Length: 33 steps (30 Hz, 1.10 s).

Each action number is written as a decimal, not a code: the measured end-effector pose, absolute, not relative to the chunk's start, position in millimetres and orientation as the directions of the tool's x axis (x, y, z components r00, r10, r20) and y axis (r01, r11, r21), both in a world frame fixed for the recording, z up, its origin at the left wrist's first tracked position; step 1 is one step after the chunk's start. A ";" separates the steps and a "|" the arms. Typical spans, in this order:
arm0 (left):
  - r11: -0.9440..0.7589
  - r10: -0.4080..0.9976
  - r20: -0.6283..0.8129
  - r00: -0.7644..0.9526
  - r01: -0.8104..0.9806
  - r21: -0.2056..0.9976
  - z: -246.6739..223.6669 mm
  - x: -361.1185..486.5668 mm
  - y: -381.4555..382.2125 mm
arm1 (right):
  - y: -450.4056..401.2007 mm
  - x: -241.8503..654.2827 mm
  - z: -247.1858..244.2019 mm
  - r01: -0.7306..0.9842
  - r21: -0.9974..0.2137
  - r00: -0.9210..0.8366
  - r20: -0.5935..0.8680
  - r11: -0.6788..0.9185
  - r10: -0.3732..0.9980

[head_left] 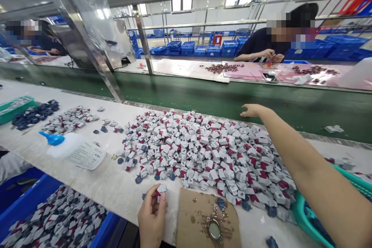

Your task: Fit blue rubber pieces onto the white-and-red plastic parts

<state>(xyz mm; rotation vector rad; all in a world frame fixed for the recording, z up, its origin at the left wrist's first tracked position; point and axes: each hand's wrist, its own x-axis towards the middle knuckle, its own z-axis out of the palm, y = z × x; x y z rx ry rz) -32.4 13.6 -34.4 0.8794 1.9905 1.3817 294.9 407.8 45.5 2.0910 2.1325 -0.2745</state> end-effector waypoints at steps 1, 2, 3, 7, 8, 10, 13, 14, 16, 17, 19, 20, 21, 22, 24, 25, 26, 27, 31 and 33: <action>0.263 0.774 -0.075 -0.629 0.211 0.942 -35.2 -32.6 13.4 | 408.4 298.1 39.7 1.000 -0.020 -0.024 -0.250 0.020 0.968; 0.268 0.778 -0.072 -0.624 0.226 0.937 -35.6 -32.7 13.1 | 407.1 301.2 34.5 1.000 -0.014 -0.031 -0.264 0.028 0.964; 0.271 0.781 -0.067 -0.620 0.240 0.932 -35.6 -32.6 12.8 | 404.2 303.9 29.7 0.999 -0.011 -0.038 -0.270 0.037 0.962; 0.259 0.788 -0.048 -0.614 0.260 0.930 -33.0 -30.0 12.4 | 385.1 305.5 18.7 0.998 -0.034 -0.058 -0.216 0.052 0.975; 0.248 0.785 -0.038 -0.619 0.257 0.934 -32.3 -29.1 12.5 | 379.6 303.3 19.2 0.997 -0.050 -0.066 -0.190 0.057 0.980; 0.225 0.790 -0.024 -0.613 0.253 0.941 -31.9 -27.3 12.7 | 367.2 296.6 25.8 0.992 -0.098 -0.096 -0.132 0.084 0.987; 0.203 0.799 -0.018 -0.600 0.242 0.949 -32.9 -26.2 13.4 | 338.2 283.4 45.8 0.963 -0.200 -0.190 -0.017 0.183 0.982; 0.194 0.798 -0.016 -0.603 0.232 0.953 -33.4 -26.4 13.7 | 324.1 278.5 52.9 0.943 -0.236 -0.235 0.024 0.234 0.972; 0.177 0.794 -0.019 -0.608 0.200 0.964 -33.9 -28.2 14.7 | 289.8 268.4 63.9 0.888 -0.292 -0.344 0.091 0.355 0.935; 0.174 0.803 -0.035 -0.595 0.178 0.969 -33.8 -29.7 15.5 | 270.8 264.0 67.4 0.858 -0.308 -0.398 0.109 0.412 0.911; 0.181 0.832 -0.083 -0.549 0.127 0.975 -33.0 -33.7 17.8 | 233.3 260.1 70.4 0.812 -0.322 -0.473 0.124 0.486 0.872; 0.187 0.840 -0.105 -0.533 0.102 0.977 -32.3 -35.8 19.2 | 215.8 262.5 70.5 0.804 -0.325 -0.483 0.129 0.497 0.866; 0.191 0.843 -0.122 -0.524 0.080 0.978 -31.6 -37.8 20.7 | 199.5 269.0 69.9 0.811 -0.327 -0.467 0.137 0.485 0.873; 0.195 0.842 -0.135 -0.522 0.063 0.979 -30.8 -39.4 22.0 | 184.4 279.7 68.7 0.832 -0.328 -0.421 0.152 0.448 0.894; 0.198 0.833 -0.146 -0.535 0.042 0.979 -29.3 -41.4 23.6 | 157.4 312.5 64.3 0.898 -0.323 -0.248 0.186 0.298 0.951; 0.199 0.827 -0.149 -0.543 0.035 0.979 -28.8 -41.7 24.0 | 145.7 332.4 60.8 0.929 -0.316 -0.137 0.195 0.194 0.971; 0.200 0.823 -0.150 -0.548 0.031 0.979 -28.6 -41.7 24.2 | 135.3 352.8 56.3 0.948 -0.303 -0.036 0.185 0.092 0.982; 0.199 0.821 -0.151 -0.550 0.029 0.980 -28.7 -41.5 24.4 | 126.5 372.0 50.9 0.958 -0.287 0.038 0.155 0.008 0.987; 0.177 0.838 -0.129 -0.531 0.040 0.983 -32.8 -40.4 25.8 | 107.7 416.6 26.5 0.963 -0.247 0.109 -0.017 -0.110 0.994; 0.159 0.851 -0.109 -0.514 0.055 0.986 -35.3 -40.5 25.8 | 106.1 419.0 18.3 0.968 -0.218 0.112 -0.061 -0.123 0.992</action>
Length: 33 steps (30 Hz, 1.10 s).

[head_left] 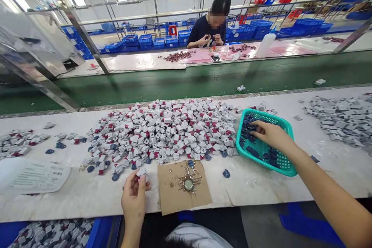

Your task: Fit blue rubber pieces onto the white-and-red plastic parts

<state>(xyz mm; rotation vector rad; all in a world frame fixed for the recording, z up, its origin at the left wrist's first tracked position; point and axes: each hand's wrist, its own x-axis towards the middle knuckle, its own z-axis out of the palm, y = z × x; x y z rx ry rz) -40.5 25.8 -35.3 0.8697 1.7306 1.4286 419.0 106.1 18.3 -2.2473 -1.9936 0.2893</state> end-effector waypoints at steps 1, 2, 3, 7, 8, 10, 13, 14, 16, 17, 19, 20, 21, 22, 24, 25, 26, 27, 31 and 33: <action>0.153 0.859 -0.100 -0.503 0.064 0.986 -36.1 -40.5 25.3 | 106.3 417.6 15.8 0.972 -0.196 0.113 -0.079 -0.126 0.990; 0.147 0.867 -0.092 -0.490 0.075 0.986 -36.3 -40.3 24.3 | 106.8 415.7 14.1 0.976 -0.174 0.112 -0.099 -0.128 0.989; 0.139 0.873 -0.081 -0.481 0.085 0.987 -36.1 -40.0 22.9 | 107.5 414.1 13.1 0.980 -0.152 0.114 -0.119 -0.132 0.986; 0.094 0.888 -0.031 -0.459 0.117 0.989 -32.6 -36.8 17.6 | 109.9 416.9 10.4 0.979 -0.089 0.160 -0.209 -0.182 0.965; 0.089 0.891 -0.024 -0.454 0.122 0.989 -31.9 -36.1 17.0 | 110.1 419.8 9.9 0.977 -0.083 0.174 -0.232 -0.198 0.957; 0.087 0.897 -0.021 -0.442 0.128 0.988 -31.3 -35.3 16.6 | 109.5 425.8 10.1 0.970 -0.090 0.195 -0.268 -0.226 0.944; 0.075 0.909 -0.018 -0.417 0.120 0.990 -32.3 -36.1 16.7 | 104.6 428.4 16.1 0.959 -0.115 0.220 -0.266 -0.257 0.939; 0.068 0.913 -0.016 -0.409 0.112 0.991 -32.9 -36.6 16.7 | 101.9 425.9 19.6 0.950 -0.133 0.244 -0.257 -0.284 0.935; 0.060 0.919 -0.017 -0.394 0.096 0.994 -33.8 -37.4 16.7 | 95.2 414.8 28.0 0.907 -0.210 0.318 -0.227 -0.364 0.921; 0.059 0.920 -0.019 -0.391 0.089 0.994 -33.8 -37.5 16.5 | 91.3 406.1 32.4 0.872 -0.286 0.347 -0.208 -0.396 0.914; 0.063 0.918 -0.026 -0.396 0.081 0.995 -32.6 -36.9 15.5 | 82.2 383.2 40.2 0.785 -0.491 0.333 -0.179 -0.377 0.926; 0.066 0.916 -0.030 -0.400 0.078 0.995 -31.4 -36.0 14.6 | 77.0 369.4 43.3 0.739 -0.592 0.278 -0.166 -0.321 0.946; 0.071 0.914 -0.035 -0.404 0.075 0.995 -29.7 -34.9 13.2 | 71.3 354.2 45.8 0.687 -0.682 0.191 -0.164 -0.251 0.968; 0.076 0.913 -0.041 -0.407 0.068 0.995 -27.7 -33.4 11.5 | 65.3 338.0 47.6 0.631 -0.753 0.082 -0.176 -0.188 0.981; 0.085 0.914 -0.059 -0.401 0.046 0.995 -23.3 -29.7 7.2 | 53.1 303.9 48.8 0.535 -0.835 -0.147 -0.238 -0.125 0.960; 0.088 0.917 -0.068 -0.393 0.033 0.996 -21.3 -27.8 4.8 | 47.4 286.8 48.1 0.504 -0.856 -0.244 -0.267 -0.113 0.932; 0.092 0.921 -0.077 -0.383 0.019 0.996 -19.7 -26.0 2.4 | 42.2 270.5 46.5 0.493 -0.865 -0.322 -0.281 -0.094 0.904; 0.094 0.925 -0.085 -0.370 0.007 0.996 -18.4 -24.3 0.1 | 37.8 255.5 44.0 0.497 -0.866 -0.375 -0.265 -0.049 0.888; 0.107 0.942 -0.117 -0.316 -0.049 0.993 -17.6 -20.1 -7.2 | 28.1 214.7 29.2 0.573 -0.781 -0.481 -0.075 0.248 0.874; 0.120 0.946 -0.137 -0.293 -0.074 0.990 -18.4 -18.8 -9.8 | 26.8 206.7 22.2 0.611 -0.718 -0.511 -0.037 0.333 0.859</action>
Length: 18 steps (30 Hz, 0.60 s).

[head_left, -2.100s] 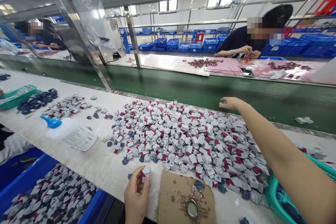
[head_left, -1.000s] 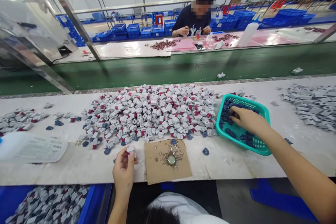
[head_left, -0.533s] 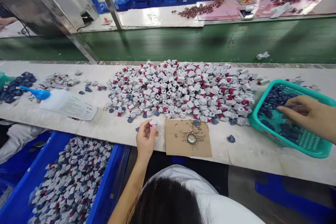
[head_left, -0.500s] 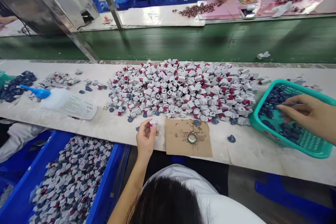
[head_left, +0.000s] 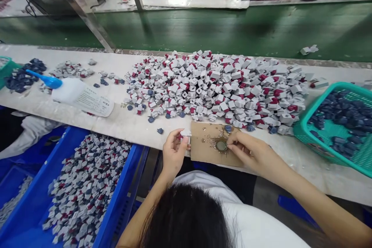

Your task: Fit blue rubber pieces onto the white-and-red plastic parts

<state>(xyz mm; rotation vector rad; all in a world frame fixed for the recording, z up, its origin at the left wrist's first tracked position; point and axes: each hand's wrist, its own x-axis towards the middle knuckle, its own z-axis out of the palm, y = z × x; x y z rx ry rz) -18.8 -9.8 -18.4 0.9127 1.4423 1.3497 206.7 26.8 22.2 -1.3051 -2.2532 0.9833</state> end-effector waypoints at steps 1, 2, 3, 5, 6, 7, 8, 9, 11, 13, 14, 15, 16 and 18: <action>0.129 0.949 -0.147 -0.280 -0.082 0.988 -18.8 -18.2 -10.9 | 26.6 204.8 19.2 0.634 -0.687 -0.520 -0.039 0.355 0.853; 0.137 0.951 -0.156 -0.267 -0.089 0.986 -19.0 -17.6 -11.8 | 26.5 204.0 16.5 0.656 -0.657 -0.527 -0.045 0.372 0.849; 0.147 0.953 -0.167 -0.253 -0.097 0.984 -19.2 -17.0 -12.6 | 26.5 203.7 14.1 0.671 -0.632 -0.532 -0.048 0.387 0.845; 0.168 0.955 -0.192 -0.224 -0.122 0.978 -18.9 -15.6 -13.7 | 26.8 203.9 9.3 0.684 -0.601 -0.542 -0.038 0.414 0.840; 0.179 0.956 -0.206 -0.209 -0.141 0.974 -18.6 -15.1 -13.9 | 27.1 203.9 7.2 0.682 -0.595 -0.547 -0.028 0.426 0.837; 0.189 0.957 -0.218 -0.190 -0.163 0.968 -17.9 -14.6 -14.0 | 27.4 203.9 5.2 0.676 -0.598 -0.548 -0.017 0.431 0.836; 0.199 0.958 -0.231 -0.170 -0.186 0.962 -17.1 -14.3 -14.0 | 27.8 203.6 3.7 0.669 -0.604 -0.550 -0.009 0.434 0.835; 0.208 0.959 -0.241 -0.150 -0.209 0.956 -16.1 -14.1 -13.8 | 28.3 203.2 2.7 0.663 -0.610 -0.554 -0.009 0.434 0.833; 0.231 0.956 -0.267 -0.118 -0.258 0.938 -13.5 -14.3 -13.0 | 29.4 202.0 2.0 0.651 -0.624 -0.573 -0.032 0.431 0.819; 0.265 0.948 -0.306 -0.091 -0.310 0.913 -10.4 -14.9 -11.9 | 30.8 201.1 2.6 0.643 -0.638 -0.595 -0.067 0.424 0.801; 0.284 0.942 -0.327 -0.078 -0.337 0.898 -8.7 -15.3 -11.2 | 31.6 200.8 3.1 0.641 -0.642 -0.599 -0.077 0.420 0.797; 0.301 0.936 -0.346 -0.066 -0.365 0.881 -7.0 -15.7 -10.6 | 32.5 200.7 3.8 0.640 -0.645 -0.601 -0.082 0.417 0.795; 0.315 0.930 -0.364 -0.054 -0.393 0.864 -5.2 -16.0 -10.0 | 33.4 200.7 4.8 0.640 -0.645 -0.604 -0.087 0.417 0.792; 0.342 0.917 -0.397 -0.035 -0.442 0.829 -1.4 -16.7 -9.1 | 34.9 200.6 8.6 0.635 -0.650 -0.615 -0.100 0.417 0.782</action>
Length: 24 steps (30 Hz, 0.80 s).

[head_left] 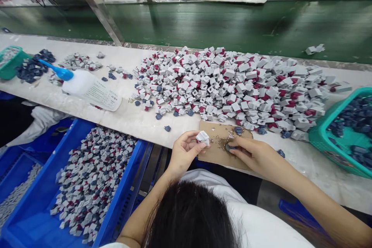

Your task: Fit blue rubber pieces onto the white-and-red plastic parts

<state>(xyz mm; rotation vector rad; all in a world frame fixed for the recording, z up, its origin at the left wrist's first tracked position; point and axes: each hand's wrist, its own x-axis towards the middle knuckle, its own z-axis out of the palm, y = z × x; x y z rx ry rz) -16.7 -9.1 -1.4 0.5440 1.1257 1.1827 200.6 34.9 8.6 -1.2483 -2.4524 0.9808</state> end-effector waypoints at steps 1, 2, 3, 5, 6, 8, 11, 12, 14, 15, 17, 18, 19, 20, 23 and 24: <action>0.354 0.911 -0.412 -0.027 -0.462 0.813 0.6 -16.9 -8.8 | 35.3 200.1 11.8 0.630 -0.662 -0.613 -0.102 0.407 0.783; 0.366 0.905 -0.425 -0.016 -0.479 0.798 2.5 -17.0 -8.8 | 35.1 199.0 16.1 0.622 -0.681 -0.601 -0.100 0.386 0.793; 0.375 0.902 -0.433 -0.003 -0.493 0.785 4.4 -17.0 -8.8 | 34.4 197.1 21.4 0.610 -0.708 -0.574 -0.086 0.356 0.814; 0.382 0.901 -0.433 0.027 -0.522 0.763 7.8 -16.2 -9.4 | 30.9 190.7 33.7 0.568 -0.770 -0.493 -0.034 0.291 0.870; 0.380 0.904 -0.426 0.042 -0.536 0.754 9.2 -15.4 -9.8 | 28.5 186.3 39.8 0.540 -0.796 -0.453 -0.002 0.272 0.891; 0.375 0.908 -0.415 0.060 -0.558 0.740 11.4 -13.1 -10.6 | 23.2 176.2 49.8 0.484 -0.829 -0.412 0.068 0.281 0.909; 0.372 0.907 -0.417 0.055 -0.569 0.734 13.2 -9.0 -11.4 | 17.8 162.5 56.1 0.437 -0.837 -0.423 0.133 0.330 0.896; 0.371 0.906 -0.419 0.051 -0.570 0.733 13.4 -7.9 -11.5 | 17.1 159.3 56.2 0.430 -0.836 -0.434 0.139 0.341 0.890; 0.370 0.906 -0.420 0.050 -0.575 0.730 13.1 -6.5 -11.8 | 16.9 155.6 54.9 0.421 -0.836 -0.447 0.147 0.352 0.882; 0.368 0.907 -0.418 0.050 -0.577 0.729 12.7 -6.1 -11.8 | 17.2 154.9 54.3 0.418 -0.835 -0.451 0.151 0.358 0.880; 0.359 0.910 -0.414 0.038 -0.574 0.736 11.9 -6.1 -12.0 | 18.2 155.3 54.0 0.413 -0.835 -0.458 0.154 0.363 0.876; 0.353 0.912 -0.410 0.028 -0.566 0.745 11.6 -6.3 -12.2 | 18.7 156.0 54.6 0.409 -0.838 -0.464 0.149 0.360 0.873; 0.345 0.915 -0.404 0.017 -0.554 0.758 11.5 -6.4 -12.5 | 19.4 156.8 55.6 0.403 -0.844 -0.473 0.139 0.354 0.870; 0.334 0.920 -0.393 0.007 -0.540 0.772 11.4 -6.5 -12.9 | 20.1 157.7 57.0 0.395 -0.851 -0.488 0.125 0.346 0.864; 0.307 0.938 -0.348 0.009 -0.491 0.815 10.5 -5.2 -15.4 | 23.3 159.6 60.5 0.366 -0.870 -0.552 0.082 0.329 0.830; 0.300 0.942 -0.334 0.013 -0.476 0.827 9.5 -4.1 -16.5 | 24.6 159.9 60.6 0.361 -0.873 -0.568 0.073 0.328 0.820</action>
